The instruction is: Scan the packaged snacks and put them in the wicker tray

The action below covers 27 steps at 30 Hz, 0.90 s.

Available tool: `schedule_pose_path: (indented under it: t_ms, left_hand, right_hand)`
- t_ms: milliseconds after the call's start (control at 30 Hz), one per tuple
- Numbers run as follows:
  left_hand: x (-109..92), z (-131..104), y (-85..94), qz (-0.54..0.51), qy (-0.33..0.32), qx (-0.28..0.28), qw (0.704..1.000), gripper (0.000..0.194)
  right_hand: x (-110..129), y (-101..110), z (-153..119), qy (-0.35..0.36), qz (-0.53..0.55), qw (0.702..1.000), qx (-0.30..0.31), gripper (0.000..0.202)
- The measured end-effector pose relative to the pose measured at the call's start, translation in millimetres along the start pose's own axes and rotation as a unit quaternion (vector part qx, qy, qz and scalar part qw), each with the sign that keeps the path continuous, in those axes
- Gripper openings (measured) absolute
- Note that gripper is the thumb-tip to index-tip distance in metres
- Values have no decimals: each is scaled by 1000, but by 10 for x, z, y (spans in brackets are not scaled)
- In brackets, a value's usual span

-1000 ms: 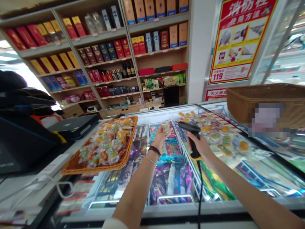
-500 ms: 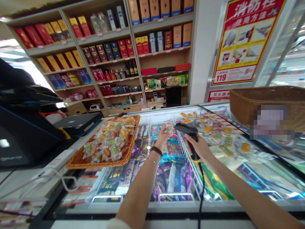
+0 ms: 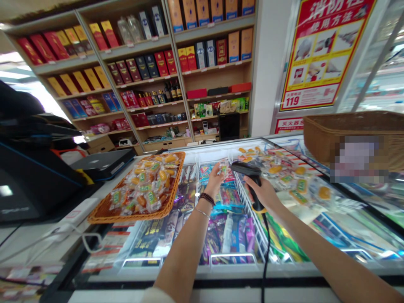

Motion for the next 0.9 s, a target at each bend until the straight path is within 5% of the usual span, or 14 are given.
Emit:
schedule_pose_path:
  t_ms: [167, 433, 633, 733, 900]
  left_hand:
    - [9, 5, -14, -42, 17, 2, 999, 65]
    - [-84, 83, 85, -84, 66, -78, 991, 50]
    - [-865, 83, 705, 74, -36, -173, 982, 46]
    - [-1394, -176, 1135, 256, -132, -247, 925, 39]
    - [-1921, -739, 1645, 484, -150, -283, 814, 44]
  right_hand:
    - [-1, -11, -2, -3, 16, 1000, -3, 51]
    - [66, -95, 71, -50, 145, 987, -56, 43]
    - [231, -426, 307, -64, 164, 984, 2, 37]
    - [357, -726, 322, -61, 183, 981, 33, 37]
    - [497, -1145, 245, -62, 199, 976, 66, 35]
Point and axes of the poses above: each hand's wrist, its own z-axis towards the middle knuckle, its own y-axis out of the back of the hand, x = y × z, the point moved 1 cm from there along z, towards the middle knuckle, and after that the axes turned 1 degree about x, right-handed, at the moved point
